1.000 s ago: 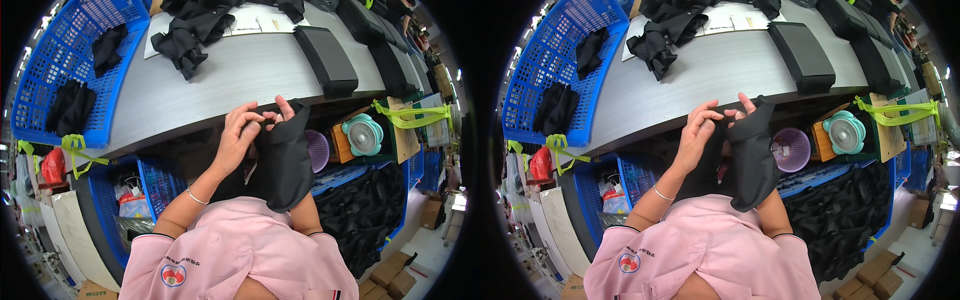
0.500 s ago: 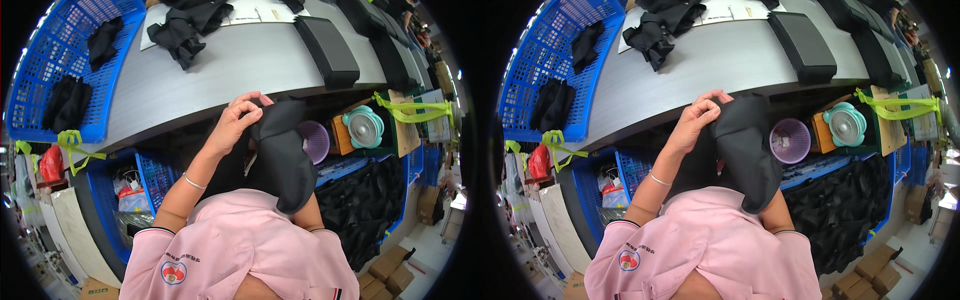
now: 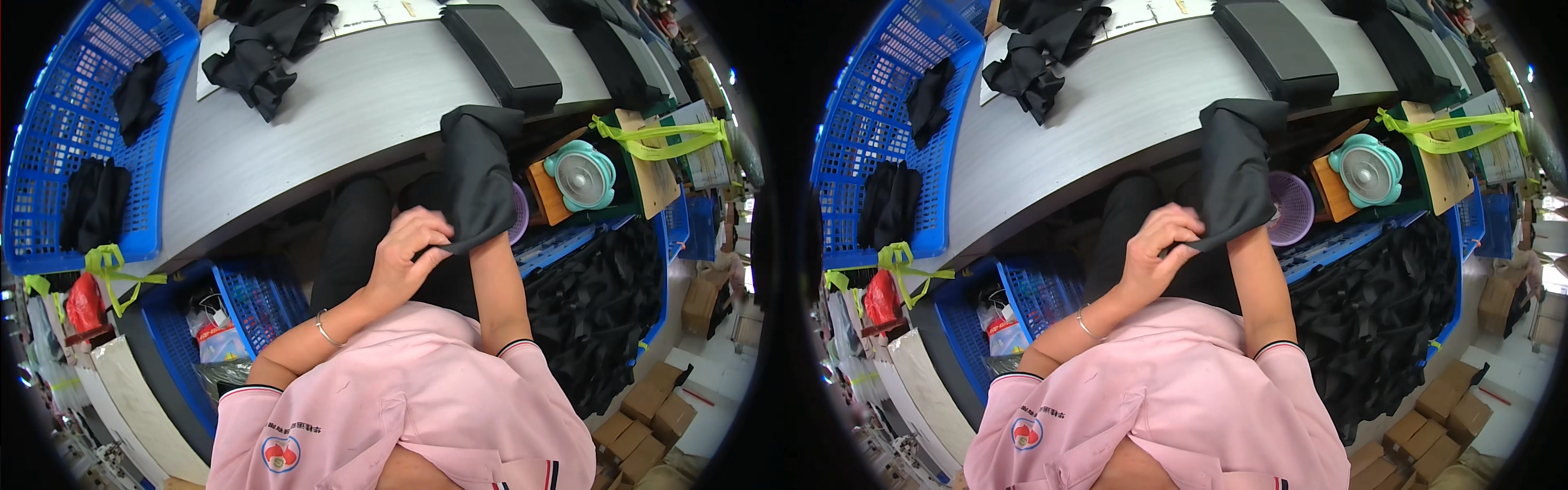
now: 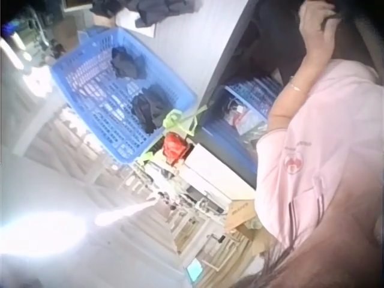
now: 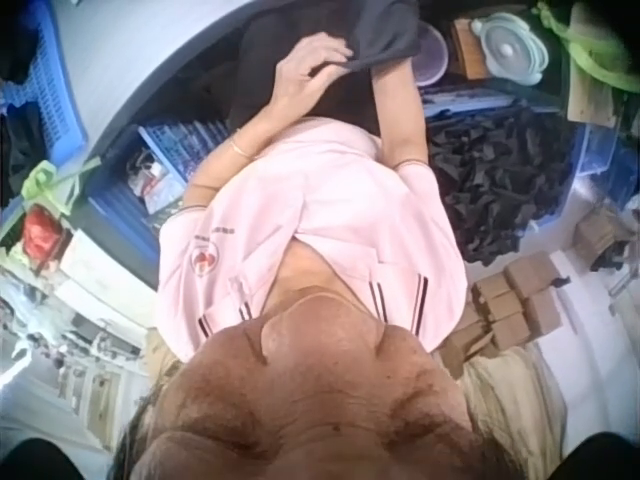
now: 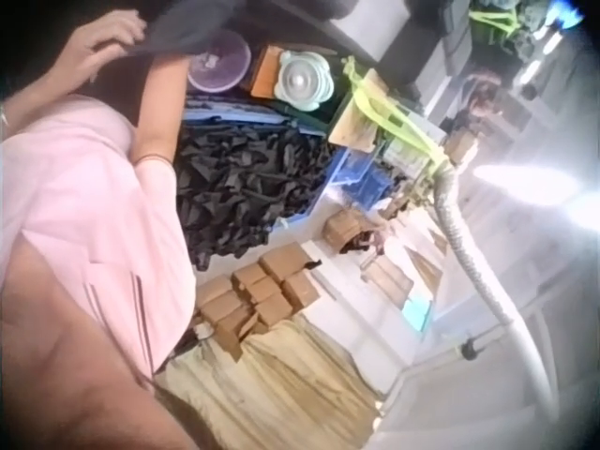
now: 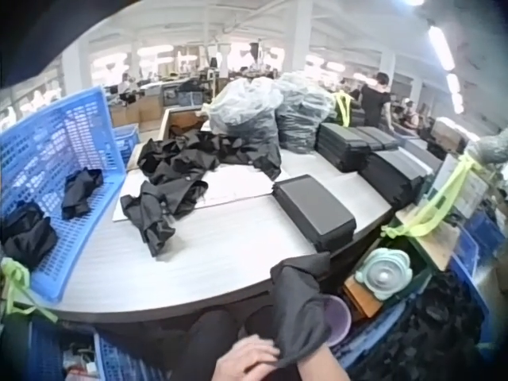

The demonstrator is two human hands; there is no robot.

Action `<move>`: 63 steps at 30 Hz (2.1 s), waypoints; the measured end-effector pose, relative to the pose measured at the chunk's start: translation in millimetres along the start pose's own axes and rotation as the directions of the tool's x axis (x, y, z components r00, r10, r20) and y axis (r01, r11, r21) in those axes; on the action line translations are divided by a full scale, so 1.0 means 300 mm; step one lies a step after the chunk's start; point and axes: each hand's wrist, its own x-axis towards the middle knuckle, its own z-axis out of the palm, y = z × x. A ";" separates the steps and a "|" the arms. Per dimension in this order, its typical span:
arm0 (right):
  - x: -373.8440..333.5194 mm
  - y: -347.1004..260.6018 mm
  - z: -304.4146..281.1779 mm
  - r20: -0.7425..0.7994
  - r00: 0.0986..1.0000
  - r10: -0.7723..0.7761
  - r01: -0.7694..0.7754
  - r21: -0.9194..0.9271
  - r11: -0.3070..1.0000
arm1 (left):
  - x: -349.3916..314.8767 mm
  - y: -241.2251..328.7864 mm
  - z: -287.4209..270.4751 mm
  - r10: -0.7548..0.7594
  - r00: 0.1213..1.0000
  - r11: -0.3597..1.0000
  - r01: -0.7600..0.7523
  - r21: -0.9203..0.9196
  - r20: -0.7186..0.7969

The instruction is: The person is inspecting and folding black fabric pieces at a production table in a manufacturing environment.

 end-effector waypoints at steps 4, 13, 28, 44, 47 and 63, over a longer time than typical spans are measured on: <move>0.146 -0.085 -0.065 0.342 0.912 0.226 -0.323 0.262 0.909 | 0.036 0.007 -0.034 -0.424 0.901 0.816 0.340 -0.468 -0.085; 0.001 -0.437 -0.004 0.308 0.840 0.447 -0.473 0.819 0.324 | 0.257 -0.216 -0.143 -0.472 0.830 0.736 0.187 -0.651 -0.296; -0.033 -0.305 -0.199 0.012 0.894 0.448 -0.338 0.675 0.656 | 0.219 0.010 -0.170 -0.262 0.842 0.939 0.335 0.076 -0.472; -0.060 -0.321 -0.212 0.727 0.683 -0.067 -0.661 0.577 -0.481 | 0.128 -0.072 -0.217 -0.355 0.835 0.935 0.324 -0.146 -0.421; 0.024 -0.327 -0.309 0.454 0.873 0.179 -0.422 0.887 -0.188 | 0.146 -0.042 -0.213 -0.576 0.682 0.779 0.294 -0.553 -0.450; -0.380 -0.365 -0.059 0.385 0.922 0.047 -0.356 0.792 0.497 | -0.259 -0.198 -0.093 -0.151 0.942 0.881 -0.009 0.472 0.301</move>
